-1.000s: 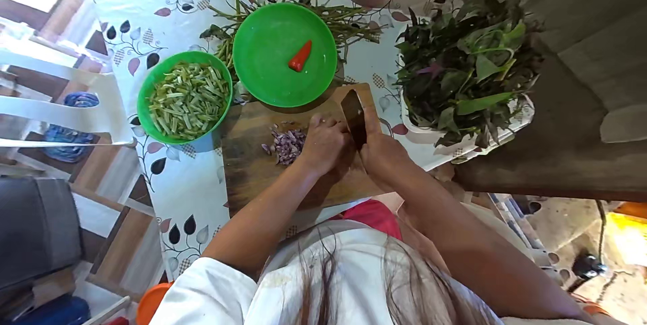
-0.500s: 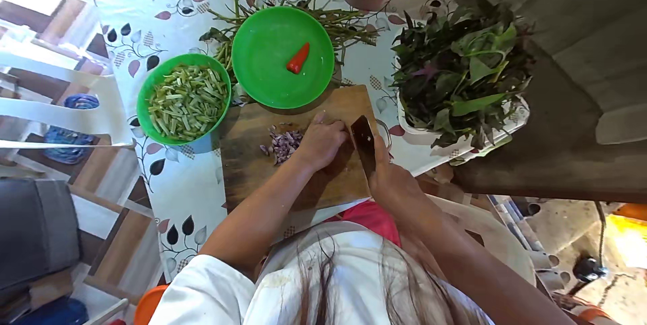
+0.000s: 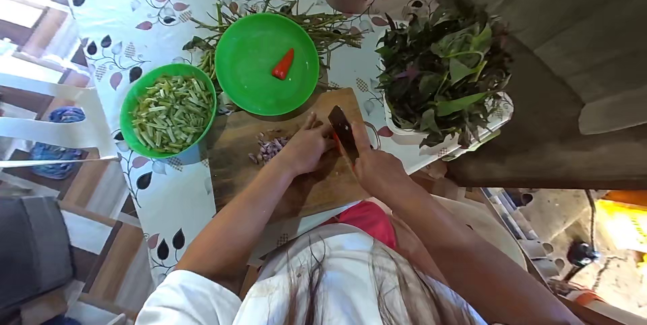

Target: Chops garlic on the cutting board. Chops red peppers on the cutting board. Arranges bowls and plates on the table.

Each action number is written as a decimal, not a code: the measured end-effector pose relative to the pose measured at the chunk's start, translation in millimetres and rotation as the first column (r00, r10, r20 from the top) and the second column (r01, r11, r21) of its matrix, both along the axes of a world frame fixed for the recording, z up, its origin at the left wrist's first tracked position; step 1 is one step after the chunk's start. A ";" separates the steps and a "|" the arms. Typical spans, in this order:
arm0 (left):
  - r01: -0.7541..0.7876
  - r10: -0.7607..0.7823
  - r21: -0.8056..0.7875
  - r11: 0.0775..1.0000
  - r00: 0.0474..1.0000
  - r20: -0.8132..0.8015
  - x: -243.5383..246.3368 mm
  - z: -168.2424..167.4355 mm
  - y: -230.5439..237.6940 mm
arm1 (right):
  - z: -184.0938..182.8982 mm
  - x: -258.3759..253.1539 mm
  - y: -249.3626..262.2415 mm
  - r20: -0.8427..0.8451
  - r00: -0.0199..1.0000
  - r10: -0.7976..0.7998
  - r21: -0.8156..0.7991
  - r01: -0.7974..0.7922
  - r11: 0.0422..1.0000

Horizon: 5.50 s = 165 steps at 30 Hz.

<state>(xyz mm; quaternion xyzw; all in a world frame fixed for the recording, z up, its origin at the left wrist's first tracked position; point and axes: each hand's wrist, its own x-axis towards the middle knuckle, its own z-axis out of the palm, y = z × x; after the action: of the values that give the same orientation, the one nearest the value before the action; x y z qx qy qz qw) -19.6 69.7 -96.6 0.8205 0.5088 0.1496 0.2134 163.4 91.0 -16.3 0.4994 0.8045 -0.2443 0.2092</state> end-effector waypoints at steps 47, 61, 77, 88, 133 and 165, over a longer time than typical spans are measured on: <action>-0.084 0.068 -0.098 0.992 0.986 -0.154 1.3 7.0 -7.8 | 9.5 5.6 -20.7 0.090 0.996 -0.012 -0.110 0.022 0.994; -0.084 0.051 -0.107 0.991 0.960 -0.277 1.0 14.9 -9.6 | 7.0 -1.0 -23.3 0.036 0.996 -0.083 -0.090 0.086 0.992; -0.137 0.102 -0.094 0.986 0.946 -0.309 7.1 23.1 -6.6 | -10.8 15.8 -19.8 -0.156 0.966 -0.206 -0.175 0.179 0.968; -0.205 0.154 -0.123 0.971 0.930 -0.333 13.0 24.3 -10.5 | -13.0 44.5 -22.7 -0.265 0.920 -0.288 -0.296 0.206 0.933; -0.223 0.241 0.172 0.960 0.966 -0.092 8.2 -12.2 -24.2 | 11.4 37.7 -11.1 0.029 0.982 -0.187 -0.046 0.188 0.981; -0.173 0.157 -0.064 0.983 0.965 -0.208 81.1 30.9 26.6 | -14.6 123.5 0.5 -0.853 0.263 -0.451 -0.272 0.513 0.814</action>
<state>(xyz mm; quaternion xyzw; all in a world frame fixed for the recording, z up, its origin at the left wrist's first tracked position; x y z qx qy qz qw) 61.5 96.2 -65.7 0.7768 0.6001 0.0619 0.1806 286.8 91.5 -30.9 0.5185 0.6045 -0.4961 -0.3458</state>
